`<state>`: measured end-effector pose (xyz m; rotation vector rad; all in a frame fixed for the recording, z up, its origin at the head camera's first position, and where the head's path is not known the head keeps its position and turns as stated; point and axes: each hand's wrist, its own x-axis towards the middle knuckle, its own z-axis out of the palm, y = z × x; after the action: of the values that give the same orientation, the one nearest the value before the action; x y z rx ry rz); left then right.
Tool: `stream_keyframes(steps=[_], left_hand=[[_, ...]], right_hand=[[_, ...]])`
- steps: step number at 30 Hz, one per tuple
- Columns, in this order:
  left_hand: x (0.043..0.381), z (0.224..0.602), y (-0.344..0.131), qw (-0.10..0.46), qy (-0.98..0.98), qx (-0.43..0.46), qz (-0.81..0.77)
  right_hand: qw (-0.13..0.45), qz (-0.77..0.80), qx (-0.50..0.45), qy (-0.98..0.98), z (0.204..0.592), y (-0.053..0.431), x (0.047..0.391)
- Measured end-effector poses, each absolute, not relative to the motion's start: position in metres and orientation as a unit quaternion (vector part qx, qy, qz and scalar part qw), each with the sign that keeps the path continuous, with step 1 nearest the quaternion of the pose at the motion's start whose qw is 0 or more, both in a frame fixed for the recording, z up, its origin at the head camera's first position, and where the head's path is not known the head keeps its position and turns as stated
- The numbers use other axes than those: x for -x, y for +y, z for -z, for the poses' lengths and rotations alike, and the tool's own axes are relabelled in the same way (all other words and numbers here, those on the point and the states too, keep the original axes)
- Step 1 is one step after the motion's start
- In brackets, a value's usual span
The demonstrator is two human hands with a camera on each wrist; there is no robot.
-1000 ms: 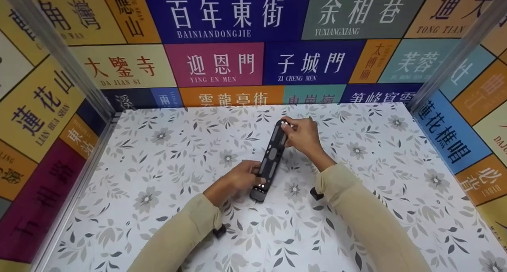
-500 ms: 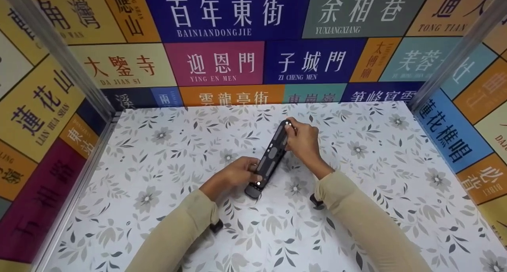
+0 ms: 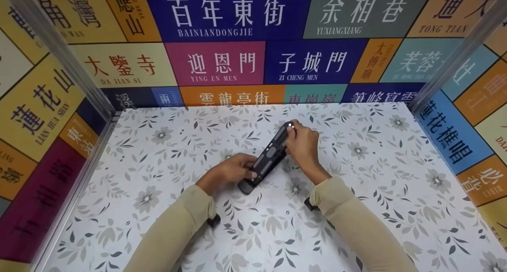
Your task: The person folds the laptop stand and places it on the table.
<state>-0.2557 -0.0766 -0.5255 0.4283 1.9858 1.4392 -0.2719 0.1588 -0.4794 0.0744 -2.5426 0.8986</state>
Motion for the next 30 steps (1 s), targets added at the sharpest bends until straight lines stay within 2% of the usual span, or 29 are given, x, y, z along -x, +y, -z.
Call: stream_keyframes(steps=[14,17,20,26,28,30], left_hand=[[0.259,0.524,-0.081,0.334,0.747,-0.144,-0.556],[0.257,0.521,-0.082,0.316,0.76,-0.133,-0.552],[0.253,0.516,-0.083,0.267,0.795,-0.126,-0.53],[0.222,0.506,-0.082,0.126,0.903,-0.144,-0.385],[0.206,0.503,-0.081,0.114,0.933,-0.128,-0.317],[0.191,0.499,-0.08,0.135,0.949,-0.098,-0.269]], right_hand=[[0.232,-0.321,-0.018,-0.918,0.48,0.157,0.272],[0.217,-0.354,-0.019,-0.909,0.478,0.159,0.273],[0.198,-0.389,-0.025,-0.899,0.478,0.167,0.275],[0.133,-0.401,-0.032,-0.906,0.488,0.201,0.285],[0.075,-0.364,-0.07,-0.926,0.495,0.213,0.292],[0.006,-0.309,-0.119,-0.943,0.5,0.223,0.299]])
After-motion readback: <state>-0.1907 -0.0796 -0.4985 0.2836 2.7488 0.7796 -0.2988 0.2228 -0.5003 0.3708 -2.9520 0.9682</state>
